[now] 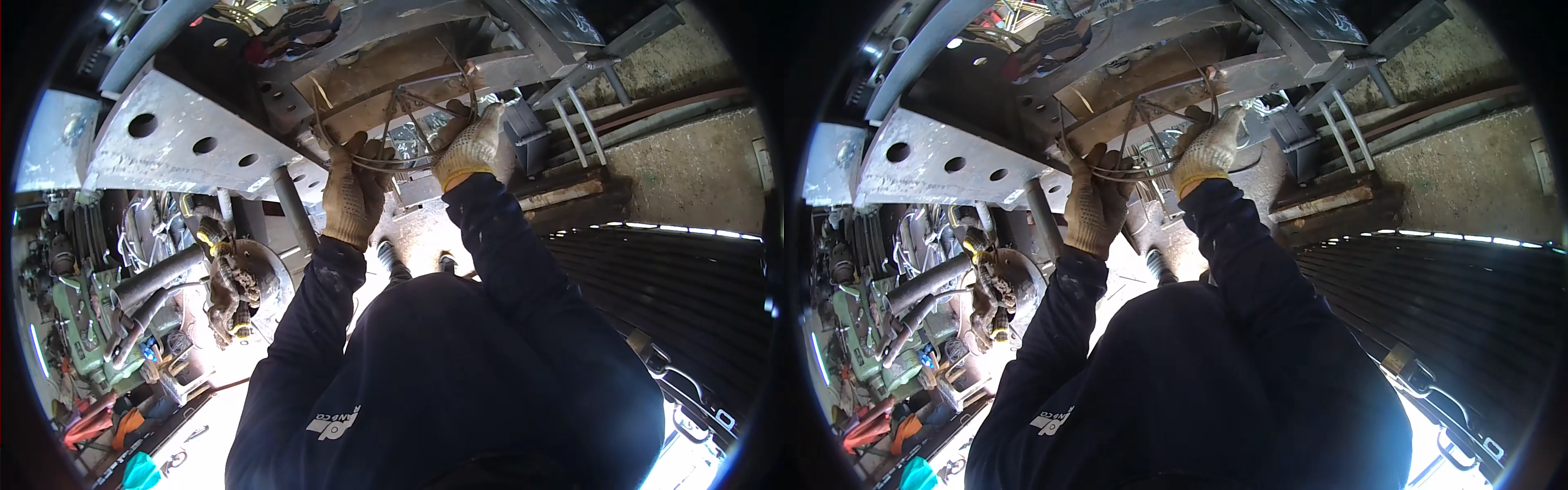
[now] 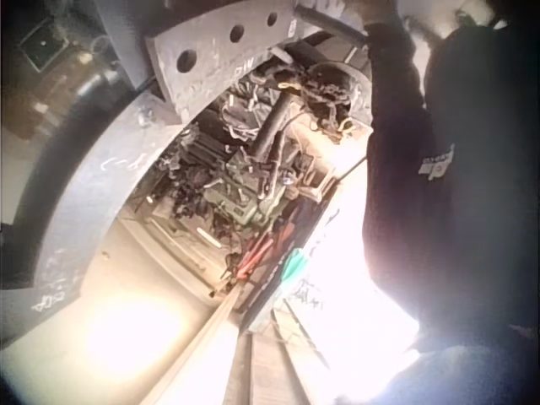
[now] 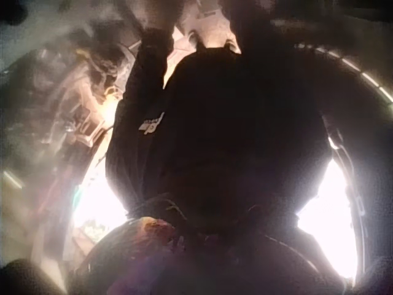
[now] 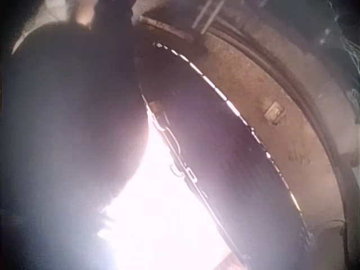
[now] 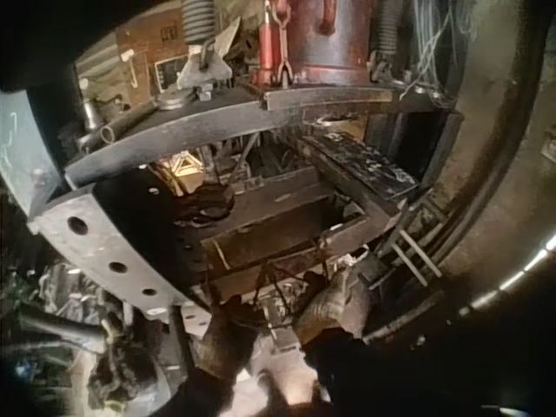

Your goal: The person shapes a metal rod by bending it against a circular jig, trims it with an angle grinder, and repeatedly checks and fits the curved metal rod against the jig.

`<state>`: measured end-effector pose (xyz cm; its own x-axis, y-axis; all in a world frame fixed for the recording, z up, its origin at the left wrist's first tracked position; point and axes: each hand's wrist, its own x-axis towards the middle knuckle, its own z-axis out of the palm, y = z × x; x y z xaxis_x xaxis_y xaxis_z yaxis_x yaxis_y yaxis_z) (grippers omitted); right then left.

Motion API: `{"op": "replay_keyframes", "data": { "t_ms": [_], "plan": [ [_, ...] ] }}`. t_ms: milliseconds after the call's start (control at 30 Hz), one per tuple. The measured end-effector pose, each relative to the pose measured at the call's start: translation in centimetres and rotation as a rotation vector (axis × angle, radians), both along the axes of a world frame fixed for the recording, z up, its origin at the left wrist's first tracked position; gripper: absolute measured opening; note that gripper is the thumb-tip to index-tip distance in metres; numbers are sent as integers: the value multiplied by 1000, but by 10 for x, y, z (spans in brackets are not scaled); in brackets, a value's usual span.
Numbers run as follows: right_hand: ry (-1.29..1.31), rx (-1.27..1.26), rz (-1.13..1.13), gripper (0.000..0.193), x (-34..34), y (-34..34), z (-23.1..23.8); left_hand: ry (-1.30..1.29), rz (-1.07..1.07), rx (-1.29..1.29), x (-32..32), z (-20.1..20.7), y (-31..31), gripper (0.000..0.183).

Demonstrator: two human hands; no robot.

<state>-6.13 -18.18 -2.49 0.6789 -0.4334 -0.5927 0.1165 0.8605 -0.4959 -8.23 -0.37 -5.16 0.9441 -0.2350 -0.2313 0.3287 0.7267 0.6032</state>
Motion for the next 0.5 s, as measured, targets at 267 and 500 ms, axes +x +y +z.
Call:
{"op": "replay_keyframes", "data": {
  "t_ms": [267, 500],
  "plan": [
    [111, 100, -20, 73, -2, 4, 23, -62, 98, -306, -10, -5, -22, 49],
    [13, 85, 17, 62, -3, 9, -8, -6, 116, -304, -7, -2, -21, 39]
  ]
}}
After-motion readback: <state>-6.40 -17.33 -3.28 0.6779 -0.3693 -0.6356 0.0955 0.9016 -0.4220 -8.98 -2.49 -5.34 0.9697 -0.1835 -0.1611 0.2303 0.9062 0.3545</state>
